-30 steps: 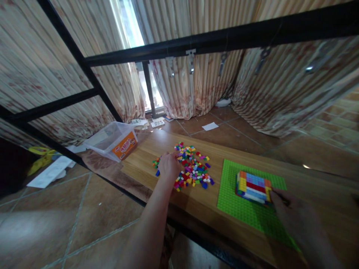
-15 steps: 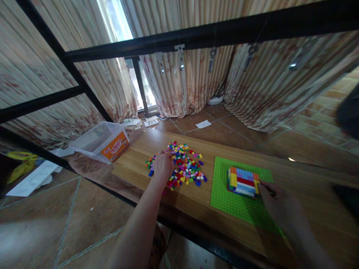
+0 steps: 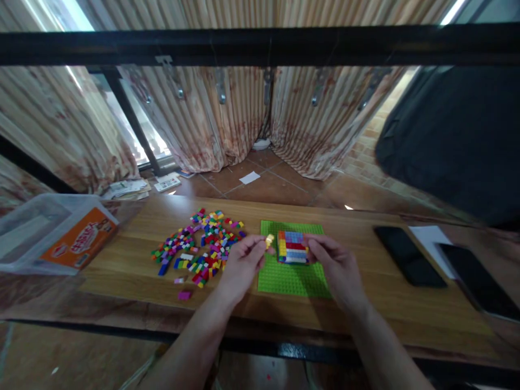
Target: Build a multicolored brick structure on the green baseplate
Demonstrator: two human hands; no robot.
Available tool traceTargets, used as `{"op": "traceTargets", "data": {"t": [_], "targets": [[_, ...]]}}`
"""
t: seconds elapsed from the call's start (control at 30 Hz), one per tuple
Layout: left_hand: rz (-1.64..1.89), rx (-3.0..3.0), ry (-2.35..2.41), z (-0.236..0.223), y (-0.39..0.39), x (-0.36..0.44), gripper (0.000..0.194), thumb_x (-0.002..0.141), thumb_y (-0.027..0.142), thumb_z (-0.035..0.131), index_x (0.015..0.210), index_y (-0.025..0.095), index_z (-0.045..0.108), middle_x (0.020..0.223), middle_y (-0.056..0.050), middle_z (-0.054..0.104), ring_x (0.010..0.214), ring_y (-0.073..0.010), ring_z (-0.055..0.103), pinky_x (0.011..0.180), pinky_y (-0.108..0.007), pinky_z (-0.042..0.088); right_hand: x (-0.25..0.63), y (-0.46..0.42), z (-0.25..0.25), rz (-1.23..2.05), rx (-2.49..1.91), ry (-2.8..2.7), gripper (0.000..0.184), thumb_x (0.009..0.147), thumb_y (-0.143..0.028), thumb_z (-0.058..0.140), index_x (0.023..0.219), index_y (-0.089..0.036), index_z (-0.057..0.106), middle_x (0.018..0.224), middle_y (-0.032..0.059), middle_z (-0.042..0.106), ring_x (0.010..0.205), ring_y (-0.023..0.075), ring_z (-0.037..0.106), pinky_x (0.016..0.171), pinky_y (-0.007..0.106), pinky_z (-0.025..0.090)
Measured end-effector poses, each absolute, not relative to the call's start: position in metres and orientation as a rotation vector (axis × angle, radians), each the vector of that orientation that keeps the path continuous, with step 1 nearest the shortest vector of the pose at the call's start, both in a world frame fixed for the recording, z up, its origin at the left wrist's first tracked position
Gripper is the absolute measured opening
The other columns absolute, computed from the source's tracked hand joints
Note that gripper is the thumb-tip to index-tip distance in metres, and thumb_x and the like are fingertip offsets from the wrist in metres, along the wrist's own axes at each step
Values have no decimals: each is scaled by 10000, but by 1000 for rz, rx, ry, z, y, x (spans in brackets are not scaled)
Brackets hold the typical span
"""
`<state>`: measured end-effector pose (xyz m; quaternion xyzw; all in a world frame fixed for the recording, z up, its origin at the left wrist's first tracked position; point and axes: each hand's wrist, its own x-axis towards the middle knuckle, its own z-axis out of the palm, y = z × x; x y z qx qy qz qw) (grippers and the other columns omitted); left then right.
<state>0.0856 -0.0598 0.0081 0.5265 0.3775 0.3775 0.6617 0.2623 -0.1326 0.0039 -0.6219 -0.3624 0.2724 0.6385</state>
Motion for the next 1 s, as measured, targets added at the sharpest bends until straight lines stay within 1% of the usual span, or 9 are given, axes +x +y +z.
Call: {"op": "traceTargets", "data": {"t": [0.13,0.27,0.37,0.47,0.57,0.67,0.73,0.83,1.0], "targets": [[758,1052,726,5,-79,112,276,789,415,669,830,143,644,629,18,604,451,-42,381,434,-173,263,244,-138,7,788,-1362,-890,245,752,-401,718,908,-219,770,650,-15,670,582,116,558,570,250,484],[796,1052,699,2,-85,126,250,789,395,666,782,150,621,551,53,529,434,-44,381,433,-176,284,240,-139,4,856,-1318,-886,210,760,-388,722,869,-216,772,677,-18,676,613,116,566,620,260,491],[827,1091,733,0,-87,135,240,797,394,646,784,157,613,570,44,565,437,-54,417,441,-182,322,241,-138,3,800,-1318,-855,196,729,-382,743,825,-212,769,678,-18,668,622,120,562,635,270,488],[858,1171,802,-2,-86,139,223,818,378,614,799,156,618,656,8,648,453,-65,461,452,-193,357,251,-139,5,753,-1338,-780,208,693,-407,758,722,-201,748,589,-27,616,563,109,522,573,250,458],[937,1222,901,-7,-78,135,172,811,325,607,831,156,634,690,-7,680,497,-84,505,476,-198,383,271,-140,5,681,-1418,-661,270,642,-442,778,655,-181,713,526,-25,584,502,97,487,497,229,408],[1035,1257,1043,-15,-66,125,144,779,266,627,865,156,662,732,-17,690,599,-112,573,537,-208,421,292,-142,0,664,-1586,-590,330,563,-458,802,669,-158,713,514,-9,600,463,103,493,447,227,374],[1067,1300,1131,-20,-60,120,151,766,238,638,884,153,680,788,-32,702,671,-127,604,590,-221,444,301,-142,-7,667,-1687,-606,353,546,-460,794,698,-149,722,520,-1,616,451,109,504,442,231,369],[1013,1419,1188,-25,-54,117,163,764,199,639,903,149,709,824,-44,717,721,-144,625,662,-248,465,306,-141,-17,662,-1794,-704,357,591,-462,753,759,-147,744,568,19,662,473,122,539,461,238,386],[872,1559,1195,-28,-55,123,229,795,165,613,991,148,731,858,-53,747,712,-160,646,706,-283,489,304,-137,-28,612,-1883,-862,364,659,-462,713,830,-146,770,599,40,691,525,152,591,477,246,406]]}}
